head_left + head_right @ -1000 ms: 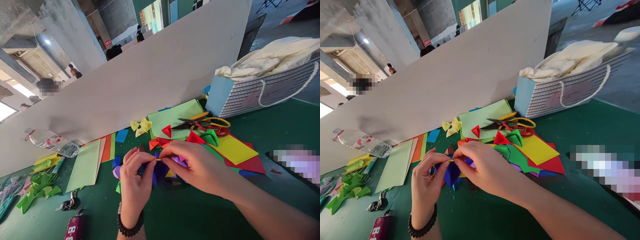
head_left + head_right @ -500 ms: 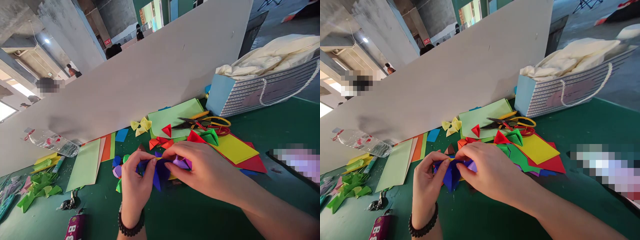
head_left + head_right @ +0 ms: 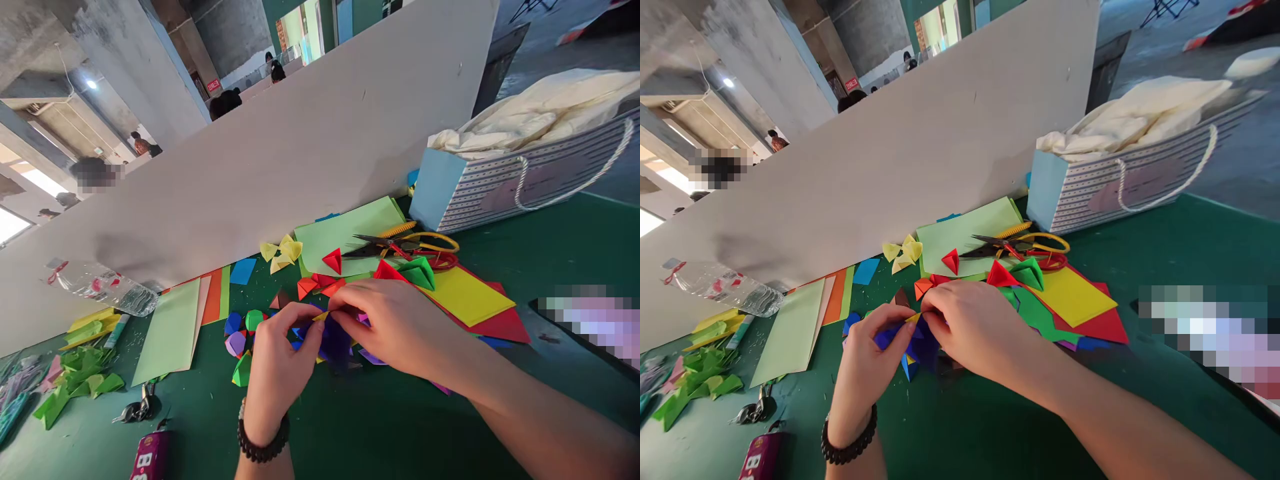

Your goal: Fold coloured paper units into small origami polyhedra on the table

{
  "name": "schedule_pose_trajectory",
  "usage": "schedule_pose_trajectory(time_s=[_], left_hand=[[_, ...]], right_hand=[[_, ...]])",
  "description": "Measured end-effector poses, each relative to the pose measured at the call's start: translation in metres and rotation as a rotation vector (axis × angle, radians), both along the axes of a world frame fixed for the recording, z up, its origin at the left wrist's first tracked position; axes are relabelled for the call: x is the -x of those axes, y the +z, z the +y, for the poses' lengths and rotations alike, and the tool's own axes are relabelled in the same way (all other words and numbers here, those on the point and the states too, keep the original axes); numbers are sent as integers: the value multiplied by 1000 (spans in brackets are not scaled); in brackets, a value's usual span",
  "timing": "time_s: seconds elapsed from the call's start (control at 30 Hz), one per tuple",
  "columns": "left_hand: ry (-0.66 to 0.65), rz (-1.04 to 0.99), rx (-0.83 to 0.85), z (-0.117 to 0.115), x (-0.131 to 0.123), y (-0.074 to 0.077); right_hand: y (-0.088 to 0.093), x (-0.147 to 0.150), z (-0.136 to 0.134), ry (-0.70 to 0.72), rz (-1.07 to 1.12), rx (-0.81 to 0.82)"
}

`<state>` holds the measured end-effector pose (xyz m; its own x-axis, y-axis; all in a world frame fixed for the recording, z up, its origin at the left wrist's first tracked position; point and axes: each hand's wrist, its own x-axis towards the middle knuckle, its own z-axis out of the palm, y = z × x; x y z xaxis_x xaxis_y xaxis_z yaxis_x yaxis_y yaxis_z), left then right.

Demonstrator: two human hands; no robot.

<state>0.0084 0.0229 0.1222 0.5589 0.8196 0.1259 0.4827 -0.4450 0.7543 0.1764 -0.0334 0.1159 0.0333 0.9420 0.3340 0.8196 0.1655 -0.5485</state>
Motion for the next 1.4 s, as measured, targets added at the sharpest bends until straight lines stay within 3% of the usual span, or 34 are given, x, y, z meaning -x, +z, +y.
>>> schedule_pose_trajectory(time_s=[0.2,0.47,0.67,0.93,1.13,1.2,1.4], left_hand=[[28,44,14,2,-1,0],[-63,104,-133,5,-3,-1],[-124,111,-146,6,-3,-1],[-141,175,-385,0,-5,-2],[-105,67,-118,5,-3,1],[-79,61,-98,6,-2,0],[-1,94,-373,2,-4,-4]], right_hand=[[-2,1,-3,8,-57,-58],[1,0,-3,47,-8,-33],[0,0,-3,66,-71,-46],[1,-1,-3,77,-38,-5],[2,-2,-2,65,-6,-108],[1,-2,-2,63,1,-137],[-1,-4,0,74,19,-122]])
